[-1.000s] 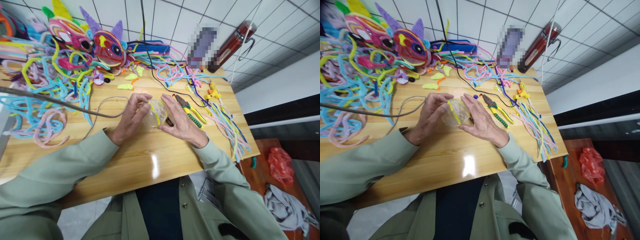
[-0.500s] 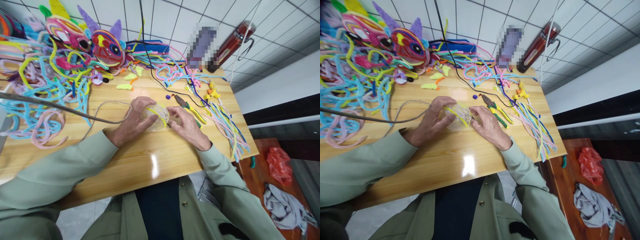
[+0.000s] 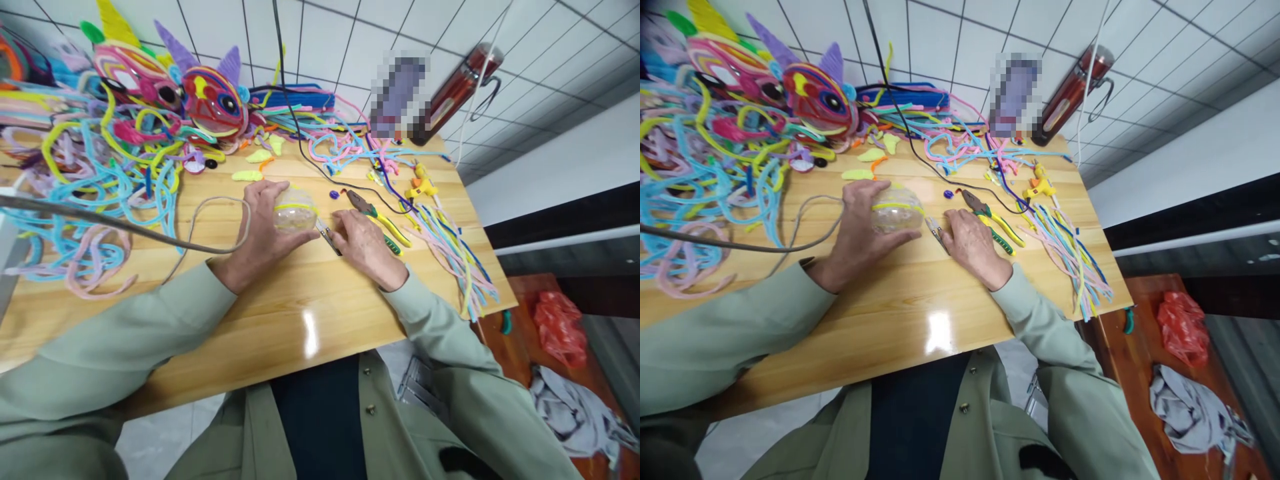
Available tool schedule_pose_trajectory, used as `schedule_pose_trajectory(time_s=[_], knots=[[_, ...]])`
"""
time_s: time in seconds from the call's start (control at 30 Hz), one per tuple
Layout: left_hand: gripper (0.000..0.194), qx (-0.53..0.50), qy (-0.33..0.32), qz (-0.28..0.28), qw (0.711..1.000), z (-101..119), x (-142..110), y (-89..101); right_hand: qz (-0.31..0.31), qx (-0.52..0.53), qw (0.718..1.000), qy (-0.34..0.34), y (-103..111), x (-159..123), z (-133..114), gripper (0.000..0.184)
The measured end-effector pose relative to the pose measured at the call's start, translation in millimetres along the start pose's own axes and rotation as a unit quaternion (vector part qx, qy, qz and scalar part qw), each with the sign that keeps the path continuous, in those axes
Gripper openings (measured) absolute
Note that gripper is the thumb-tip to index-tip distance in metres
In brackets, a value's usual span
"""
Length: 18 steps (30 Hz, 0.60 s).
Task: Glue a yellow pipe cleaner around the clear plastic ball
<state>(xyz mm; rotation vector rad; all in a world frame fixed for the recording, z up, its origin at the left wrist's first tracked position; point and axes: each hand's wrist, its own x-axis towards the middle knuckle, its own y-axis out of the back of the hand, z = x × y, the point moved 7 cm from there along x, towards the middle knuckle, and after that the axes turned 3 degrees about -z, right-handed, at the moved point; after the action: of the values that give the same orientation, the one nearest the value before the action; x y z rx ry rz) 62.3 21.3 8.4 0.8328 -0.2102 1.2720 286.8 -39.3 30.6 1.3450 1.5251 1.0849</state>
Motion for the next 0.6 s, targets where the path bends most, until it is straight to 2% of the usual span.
schedule_pose_trajectory(time_s=[0.17,0.23,0.33,0.4,0.5,0.57,0.6], knots=[[0.09,0.023,-0.052,-0.044,0.997,22,-4,-1.7,-0.029,-0.025,0.999,-0.02,-1,2,-7,0.036],[0.089,0.028,-0.062,-0.058,0.996,28,-5,-1.7,-0.044,-0.032,0.998,-0.034,-1,1,-4,0.034],[0.091,0.037,-0.058,-0.048,0.996,28,-6,-0.6,-0.053,-0.023,0.997,-0.046,1,-3,2,0.028],[0.09,0.043,-0.051,-0.03,0.997,24,-6,0.1,-0.037,0.004,0.998,-0.049,7,-6,8,0.022],[0.09,0.027,-0.049,0.002,0.998,17,-5,1.1,0.019,0.123,0.991,-0.046,19,-11,14,0.012],[0.092,0.006,-0.043,0.016,0.999,12,-5,1.0,0.03,0.268,0.962,-0.042,23,-13,14,0.012],[0.094,0.0,-0.043,0.02,0.999,10,-4,0.5,0.022,0.347,0.937,-0.042,23,-13,12,0.015]])
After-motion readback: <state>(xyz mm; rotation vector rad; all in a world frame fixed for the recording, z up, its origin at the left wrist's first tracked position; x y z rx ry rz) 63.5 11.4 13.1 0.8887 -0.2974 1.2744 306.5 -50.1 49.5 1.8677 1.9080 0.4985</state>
